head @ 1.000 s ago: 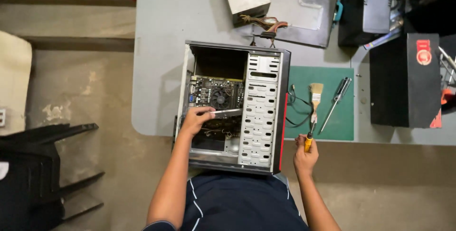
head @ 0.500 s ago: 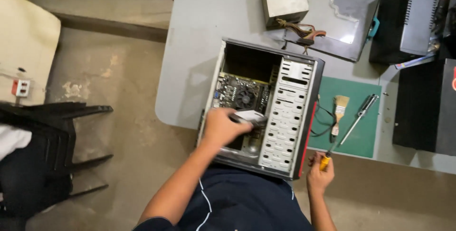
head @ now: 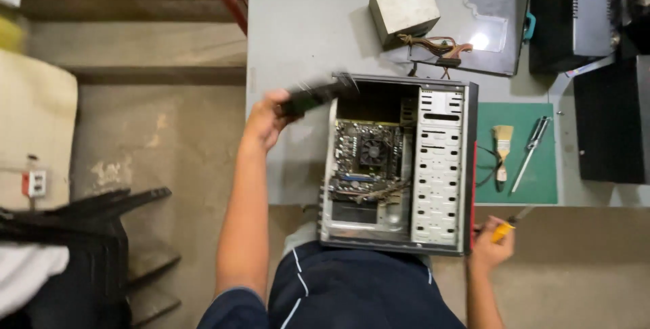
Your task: Disassembling a desktop computer by unscrewing and removing the hard drive and disconnecting internal motherboard cables.
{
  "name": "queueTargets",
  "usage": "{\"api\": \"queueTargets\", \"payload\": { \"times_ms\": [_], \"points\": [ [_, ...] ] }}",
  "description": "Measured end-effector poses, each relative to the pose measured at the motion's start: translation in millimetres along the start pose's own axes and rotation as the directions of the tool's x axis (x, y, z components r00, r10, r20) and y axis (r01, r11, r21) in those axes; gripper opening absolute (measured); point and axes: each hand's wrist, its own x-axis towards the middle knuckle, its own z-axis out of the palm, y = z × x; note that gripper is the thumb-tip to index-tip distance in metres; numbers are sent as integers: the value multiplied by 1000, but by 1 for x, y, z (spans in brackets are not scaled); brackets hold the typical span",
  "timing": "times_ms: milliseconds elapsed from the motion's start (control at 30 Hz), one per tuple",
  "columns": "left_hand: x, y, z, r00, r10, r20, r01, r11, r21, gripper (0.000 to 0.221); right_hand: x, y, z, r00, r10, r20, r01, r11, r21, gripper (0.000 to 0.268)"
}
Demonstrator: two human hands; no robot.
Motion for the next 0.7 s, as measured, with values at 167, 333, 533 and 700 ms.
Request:
{"api": "queueTargets", "payload": {
  "times_ms": [167, 333, 533, 700],
  "points": [
    [75, 33, 6, 963, -269, 18, 254, 880, -402, 71, -5, -27, -8, 988, 55, -143, -48, 998, 51, 6],
    [196, -5, -10, 892, -451, 43, 405, 752, -521, 73, -27, -61, -18, 962, 89, -258, -87, 996, 22, 8],
    [220, -13, 27, 824, -566, 17, 463, 656, -597, 69, -73, -73, -41, 954, 68, -291, -69, 998, 9, 12],
    [248, -31, 49, 799, -602, -5, 423, 567, -707, 63, -102, -75, -54, 917, 140, -375, -150, 989, 1, 9]
  ]
}}
